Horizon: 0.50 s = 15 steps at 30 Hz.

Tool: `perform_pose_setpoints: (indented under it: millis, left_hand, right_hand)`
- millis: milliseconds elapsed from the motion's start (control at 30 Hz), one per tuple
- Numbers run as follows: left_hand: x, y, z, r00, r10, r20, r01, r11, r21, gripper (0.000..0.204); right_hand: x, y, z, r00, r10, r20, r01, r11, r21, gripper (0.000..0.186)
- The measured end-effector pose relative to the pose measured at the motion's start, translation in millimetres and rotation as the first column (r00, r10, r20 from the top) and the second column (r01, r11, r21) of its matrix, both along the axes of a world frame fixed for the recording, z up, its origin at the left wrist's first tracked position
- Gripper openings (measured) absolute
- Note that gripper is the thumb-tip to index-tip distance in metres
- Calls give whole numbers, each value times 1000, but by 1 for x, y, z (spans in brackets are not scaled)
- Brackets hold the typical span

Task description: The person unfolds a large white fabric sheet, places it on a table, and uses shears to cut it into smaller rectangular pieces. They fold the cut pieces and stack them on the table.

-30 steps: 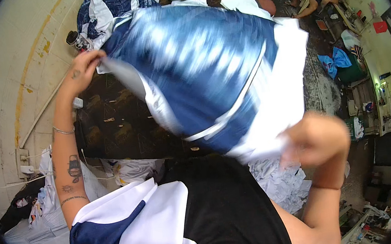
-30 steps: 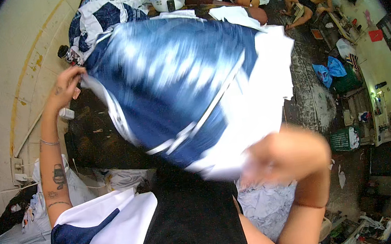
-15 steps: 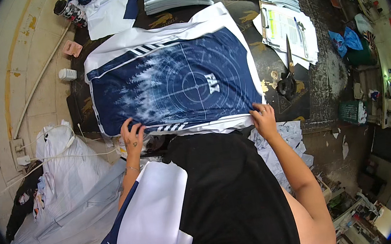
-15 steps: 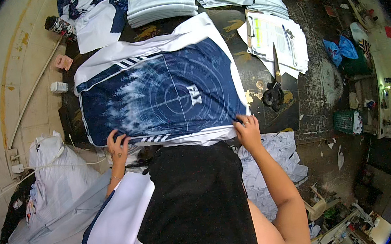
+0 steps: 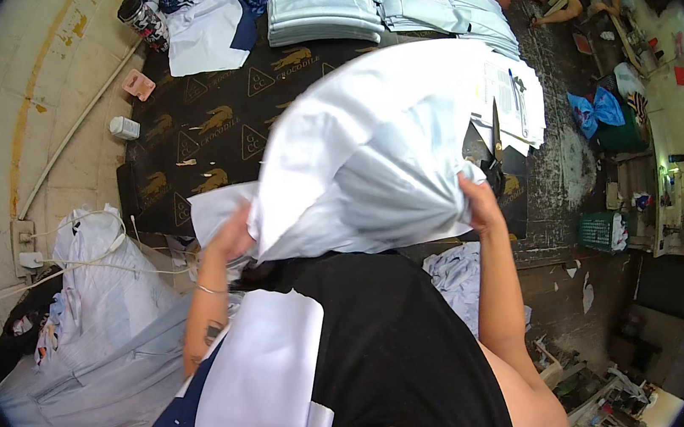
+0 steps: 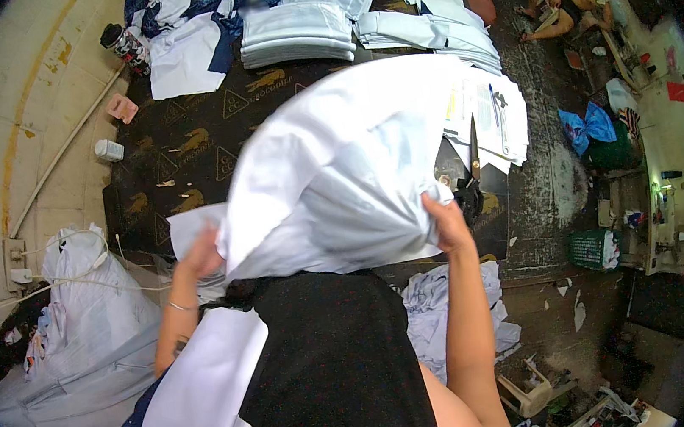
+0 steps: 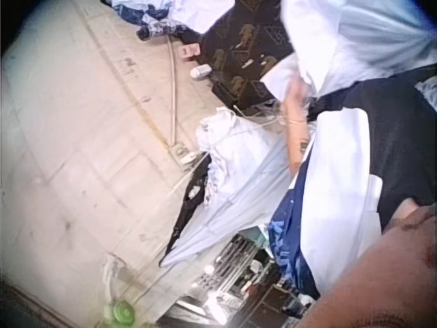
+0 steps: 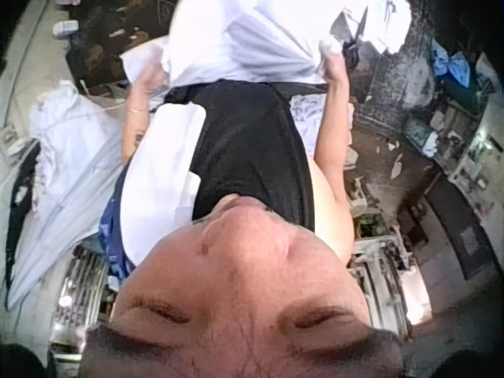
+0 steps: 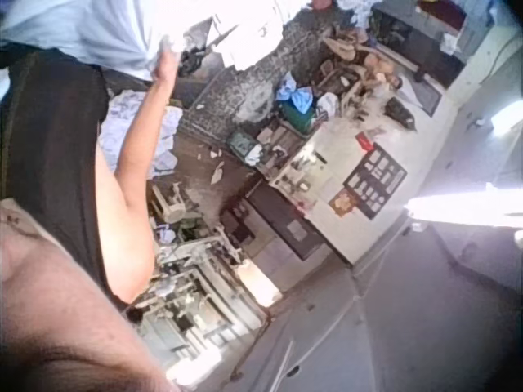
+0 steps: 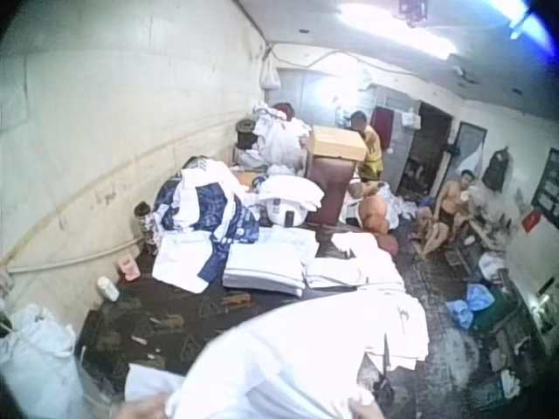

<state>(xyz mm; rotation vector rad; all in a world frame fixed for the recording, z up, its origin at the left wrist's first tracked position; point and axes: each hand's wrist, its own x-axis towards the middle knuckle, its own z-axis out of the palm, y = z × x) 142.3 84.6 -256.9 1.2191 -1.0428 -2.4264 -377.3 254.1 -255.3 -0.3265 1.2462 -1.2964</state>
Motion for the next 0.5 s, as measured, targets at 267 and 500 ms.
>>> perform_pose_setpoints:
  millis: [267,500]
  left_hand:
    - [46,-85,99,804,401,-440,-480,874,-81,57]
    - [57,-222,292,821,484,-302,-549,528,-648,46]
  right_hand:
    - [-112,-15,148,811,-452,-371,385,890,-243,42]
    - [-176,-59,333,810,-479,-339,123,704,-700,32]
